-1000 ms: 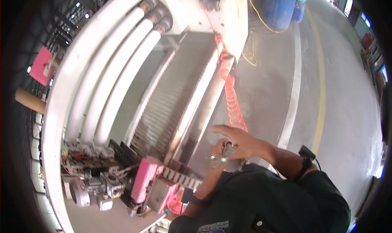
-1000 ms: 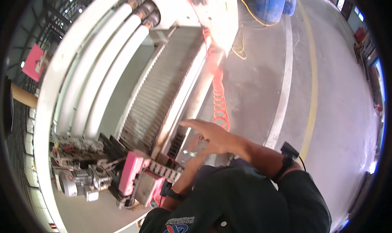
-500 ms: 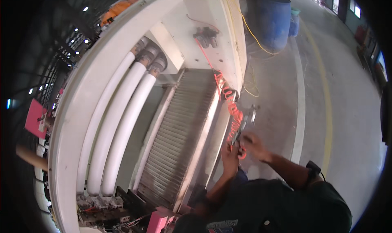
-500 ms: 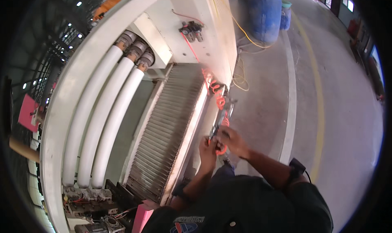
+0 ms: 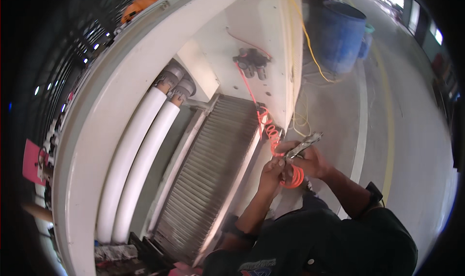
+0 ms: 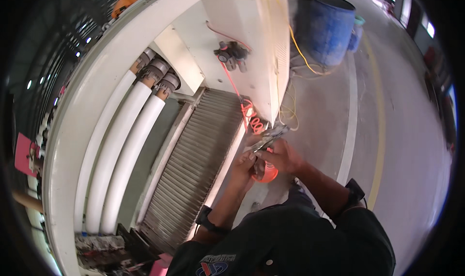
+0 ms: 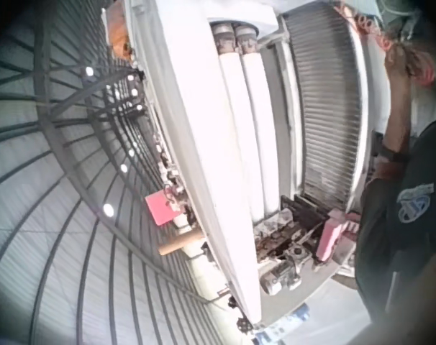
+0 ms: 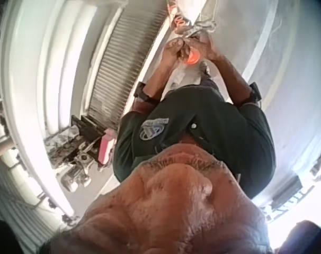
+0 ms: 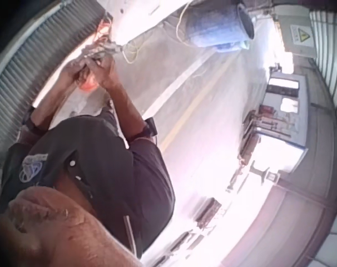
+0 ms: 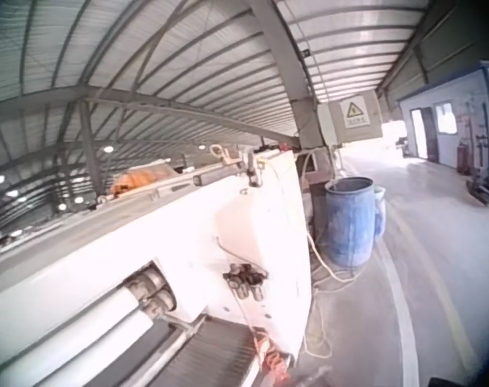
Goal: The worker uses an air nozzle to clean a machine, then removes finished rolls of white mesh and replaces them with new rolls on the spindle.
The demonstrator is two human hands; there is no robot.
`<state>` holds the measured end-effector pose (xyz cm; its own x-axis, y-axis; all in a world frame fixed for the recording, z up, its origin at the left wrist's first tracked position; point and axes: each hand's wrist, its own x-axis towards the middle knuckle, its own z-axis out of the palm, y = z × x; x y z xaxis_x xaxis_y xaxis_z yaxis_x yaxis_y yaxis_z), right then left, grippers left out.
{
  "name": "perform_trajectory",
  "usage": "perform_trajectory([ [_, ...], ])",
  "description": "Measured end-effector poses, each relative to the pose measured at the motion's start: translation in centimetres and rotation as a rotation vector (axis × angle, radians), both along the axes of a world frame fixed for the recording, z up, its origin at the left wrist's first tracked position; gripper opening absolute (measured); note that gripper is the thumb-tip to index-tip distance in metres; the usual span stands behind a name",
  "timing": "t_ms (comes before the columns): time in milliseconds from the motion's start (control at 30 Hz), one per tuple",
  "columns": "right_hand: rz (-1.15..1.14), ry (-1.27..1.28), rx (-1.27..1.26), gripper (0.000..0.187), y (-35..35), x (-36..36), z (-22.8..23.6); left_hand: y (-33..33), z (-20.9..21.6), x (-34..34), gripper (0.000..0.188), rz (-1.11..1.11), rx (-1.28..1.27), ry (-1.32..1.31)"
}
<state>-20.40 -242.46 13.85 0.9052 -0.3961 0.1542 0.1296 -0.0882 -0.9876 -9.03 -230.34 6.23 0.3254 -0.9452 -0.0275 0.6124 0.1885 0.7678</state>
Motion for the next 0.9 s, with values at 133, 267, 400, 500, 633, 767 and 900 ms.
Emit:
perform_trajectory([
  [133, 0.020, -0.112, -0.268, 0.017, -7.9, 2.2, -0.6, -5.2, -1.5, 0.1, 0.041, 0.106, 0.041, -0.028],
  [267, -0.205, 0.102, -0.031, 0.022, -18.8, 4.4, 2.7, -4.4, -3.0, 0.4, 0.031, 0.542, 0.353, -0.250],
  [400, -0.454, -0.332, -0.276, 0.036, -28.0, 8.8, 13.0, 0.2, -6.4, -1.1, 0.024, 0.754, 0.546, -0.176],
  [500, -0.452, -0.422, 0.098, 0.025, -34.9, 14.8, 19.6, 3.1, -10.5, -3.0, 0.021, 0.809, 0.610, -0.130],
  [633, -0.375, -0.354, 0.074, 0.017, -38.5, 20.0, 27.6, 3.5, -11.0, -4.7, 0.024, 0.796, 0.698, -0.056],
  [767, -0.298, -0.243, -0.984, 0.049, -44.8, 24.8, 28.7, 3.9, -12.3, -4.6, 0.027, 0.752, 0.701, -0.039],
  [900, -0.326, 0.002, -1.157, 0.063, -42.3, 25.2, 29.1, 5.5, -13.3, -4.4, 0.030, 0.731, 0.753, -0.021],
])
